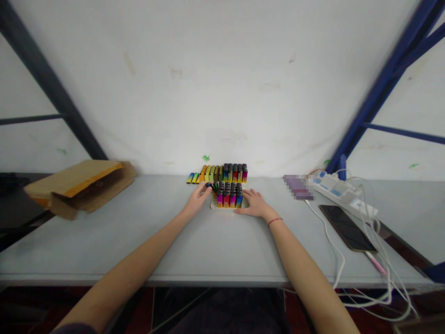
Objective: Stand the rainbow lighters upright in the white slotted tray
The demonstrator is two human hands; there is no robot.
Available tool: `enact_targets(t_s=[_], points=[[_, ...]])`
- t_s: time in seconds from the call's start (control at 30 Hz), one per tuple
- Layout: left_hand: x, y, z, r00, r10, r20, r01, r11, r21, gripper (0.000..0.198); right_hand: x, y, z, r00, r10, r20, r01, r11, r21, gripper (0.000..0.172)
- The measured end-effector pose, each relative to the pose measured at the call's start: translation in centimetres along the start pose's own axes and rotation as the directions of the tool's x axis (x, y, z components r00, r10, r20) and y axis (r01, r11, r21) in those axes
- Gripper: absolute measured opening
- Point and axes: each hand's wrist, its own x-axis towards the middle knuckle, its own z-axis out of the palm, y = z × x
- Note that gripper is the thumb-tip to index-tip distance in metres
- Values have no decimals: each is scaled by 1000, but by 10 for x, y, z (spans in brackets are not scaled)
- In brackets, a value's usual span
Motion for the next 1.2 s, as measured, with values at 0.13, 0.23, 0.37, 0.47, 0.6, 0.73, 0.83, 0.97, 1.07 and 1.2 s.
enact_targets(t_s=[0.13, 0.23, 0.37, 0.47, 0.6, 0.73, 0.83, 0.97, 1.07, 1.2], points=[[1, -3, -1, 997, -41, 64, 40, 999, 9, 18, 0, 0, 0, 1000, -4, -2, 4, 1000, 1, 107], [0, -2, -3, 997, -21, 77, 18, 999, 39, 25, 0, -1, 0, 1000, 10, 2, -10, 1000, 0, 108], [-1, -1, -6, 997, -14, 81, 7, 997, 81, 36, 1, 0, 1, 1000, 17, 6, -17, 1000, -1, 109], [-2, -2, -5, 996, 3, 84, -11, 995, 94, 29, 1, 0, 1, 1000, 8, 4, -8, 1000, -6, 109], [-1, -4, -5, 995, 32, 96, -44, 991, 125, 29, 1, 0, 0, 1000, -6, 4, 6, 1000, -8, 107], [14, -11, -20, 988, 128, 88, -148, 942, 300, 27, 1, 1, 1, 1000, 1, -4, -1, 1000, -3, 108], [34, -23, -45, 979, 205, -15, -162, 814, 558, 28, 2, 2, 2, 1000, 0, 3, 0, 1000, -5, 111], [59, -48, -80, 982, 166, 86, -169, 587, 792, 42, 2, 2, 3, 1000, 2, 6, -2, 1000, 3, 110], [74, -63, -94, 966, 52, 253, -244, 506, 827, 53, 2, 2, 3, 1000, 3, 2, -3, 1000, 13, 108], [84, -75, -96, 936, -30, 351, -290, 501, 816, 55, 2, 0, 1, 1000, 8, 11, -8, 1000, 19, 109]])
